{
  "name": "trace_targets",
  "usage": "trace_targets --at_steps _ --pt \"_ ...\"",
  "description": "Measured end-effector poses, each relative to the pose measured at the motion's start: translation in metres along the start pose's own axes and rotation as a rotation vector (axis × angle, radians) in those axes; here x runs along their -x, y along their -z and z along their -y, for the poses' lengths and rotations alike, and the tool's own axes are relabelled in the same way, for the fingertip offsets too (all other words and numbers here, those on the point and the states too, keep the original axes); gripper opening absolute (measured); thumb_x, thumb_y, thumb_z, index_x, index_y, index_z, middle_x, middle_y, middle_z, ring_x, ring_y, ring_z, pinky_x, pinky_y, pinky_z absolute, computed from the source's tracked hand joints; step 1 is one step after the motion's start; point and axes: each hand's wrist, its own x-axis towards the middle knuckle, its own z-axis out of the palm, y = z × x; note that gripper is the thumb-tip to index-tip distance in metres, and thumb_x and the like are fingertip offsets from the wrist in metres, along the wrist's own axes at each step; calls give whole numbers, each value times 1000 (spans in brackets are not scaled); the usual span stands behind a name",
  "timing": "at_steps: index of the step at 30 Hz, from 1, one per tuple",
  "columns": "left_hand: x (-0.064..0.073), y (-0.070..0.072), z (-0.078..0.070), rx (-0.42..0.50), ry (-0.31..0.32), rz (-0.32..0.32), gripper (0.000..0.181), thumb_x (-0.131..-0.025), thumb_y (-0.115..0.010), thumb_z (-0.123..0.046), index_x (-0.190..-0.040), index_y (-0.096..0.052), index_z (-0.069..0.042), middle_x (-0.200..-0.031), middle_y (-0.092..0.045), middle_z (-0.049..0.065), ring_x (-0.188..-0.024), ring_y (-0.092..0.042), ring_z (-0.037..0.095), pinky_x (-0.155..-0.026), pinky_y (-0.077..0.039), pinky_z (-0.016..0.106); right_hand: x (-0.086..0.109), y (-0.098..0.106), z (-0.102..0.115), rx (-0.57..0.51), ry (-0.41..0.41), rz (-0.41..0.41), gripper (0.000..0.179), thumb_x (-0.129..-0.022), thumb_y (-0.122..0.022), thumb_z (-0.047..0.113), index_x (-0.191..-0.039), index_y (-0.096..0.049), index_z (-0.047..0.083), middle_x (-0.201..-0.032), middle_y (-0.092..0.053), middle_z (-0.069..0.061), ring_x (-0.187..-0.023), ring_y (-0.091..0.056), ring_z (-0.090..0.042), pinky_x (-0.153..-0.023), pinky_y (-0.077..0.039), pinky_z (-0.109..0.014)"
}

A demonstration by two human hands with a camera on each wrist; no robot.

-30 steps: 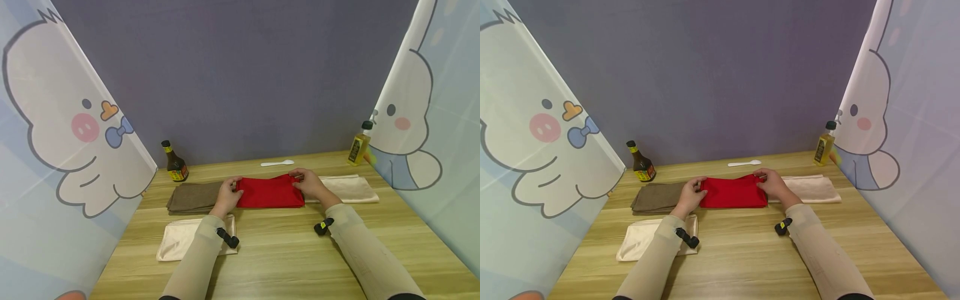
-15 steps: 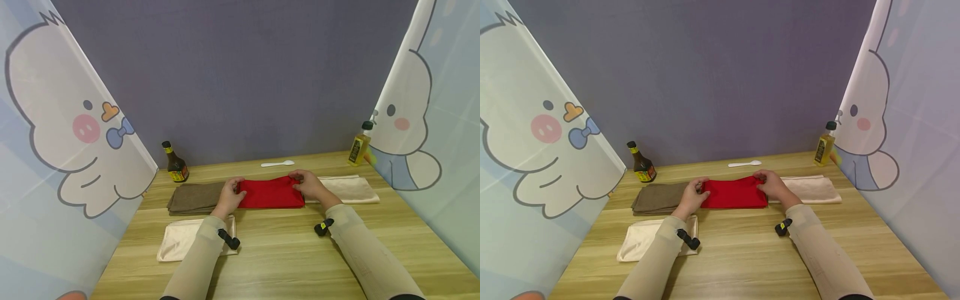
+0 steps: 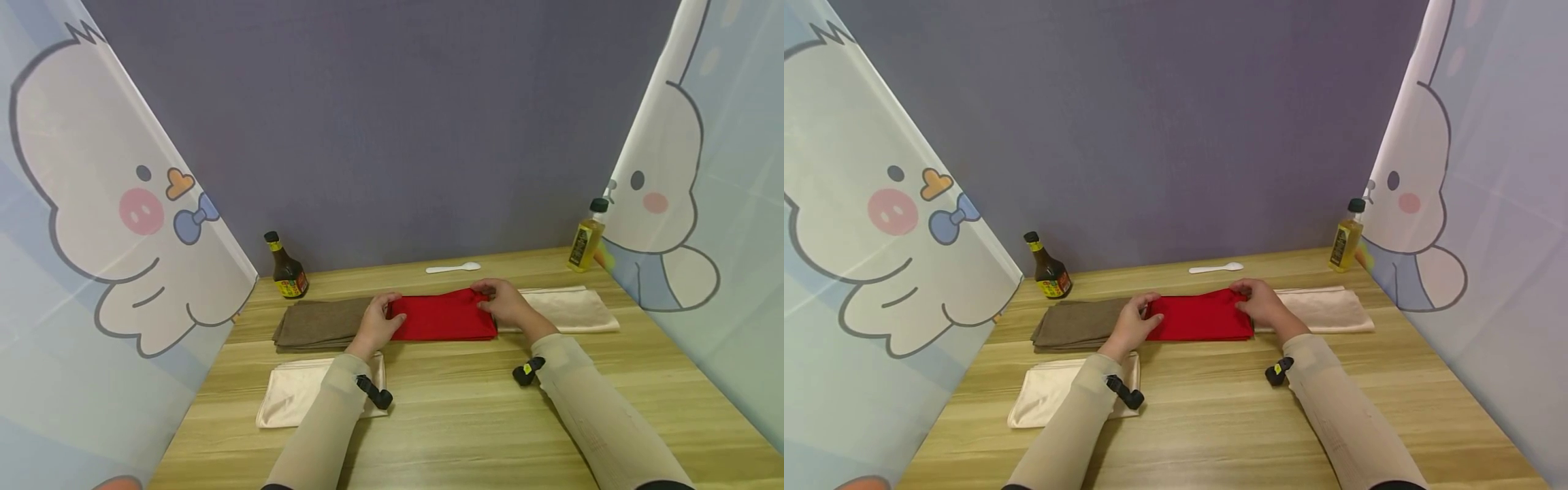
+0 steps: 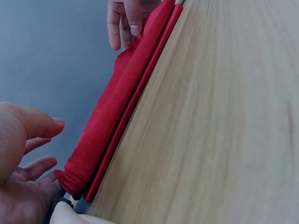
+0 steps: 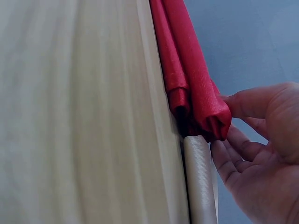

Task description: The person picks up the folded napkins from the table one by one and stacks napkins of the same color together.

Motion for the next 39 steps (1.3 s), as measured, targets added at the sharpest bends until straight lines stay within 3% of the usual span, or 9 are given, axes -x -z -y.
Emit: trace_targets --at_steps 15,23,28,32,39 --pt "0 0 0 22 12 31 50 -100 -72 -9 -147 -56 -1 -151 -49 17 -145 -43 35 -118 -38 46 1 0 -3 31 -31 -10 39 -94 -72 -2 -132 -66 -5 -130 -66 -25 -120 -62 -41 -102 -51 -53" --pt "0 6 -6 144 -8 7 52 -101 -71 -10 -150 -55 -7 -154 -49 17 -145 -43 40 -119 -36 50 1 1 -1 35 -22 1 39 -95 -72 0 -133 -66 -4 -133 -65 -24 -122 -61 -42 -103 -50 -54" --pt "1 11 -9 162 -18 7 50 -102 -70 -12 -150 -55 -12 -153 -50 16 -146 -42 38 -119 -37 49 4 3 6 60 -20 -2 38 -97 -71 3 -134 -66 -1 -140 -60 -24 -130 -56 -45 -105 -48 -57" --pt "2 16 -12 172 -43 -14 48 -102 -69 -12 -148 -56 -11 -151 -53 17 -145 -44 38 -117 -38 52 8 3 13 90 37 -28 38 -96 -72 3 -133 -67 -2 -139 -61 -23 -132 -53 -48 -108 -45 -60" --pt "9 28 -16 169 -61 -39 45 -104 -67 -13 -147 -57 -15 -151 -55 14 -143 -47 38 -116 -40 53 14 -2 33 47 72 -26 43 -98 -73 8 -139 -62 3 -140 -60 -21 -132 -53 -46 -108 -45 -60"
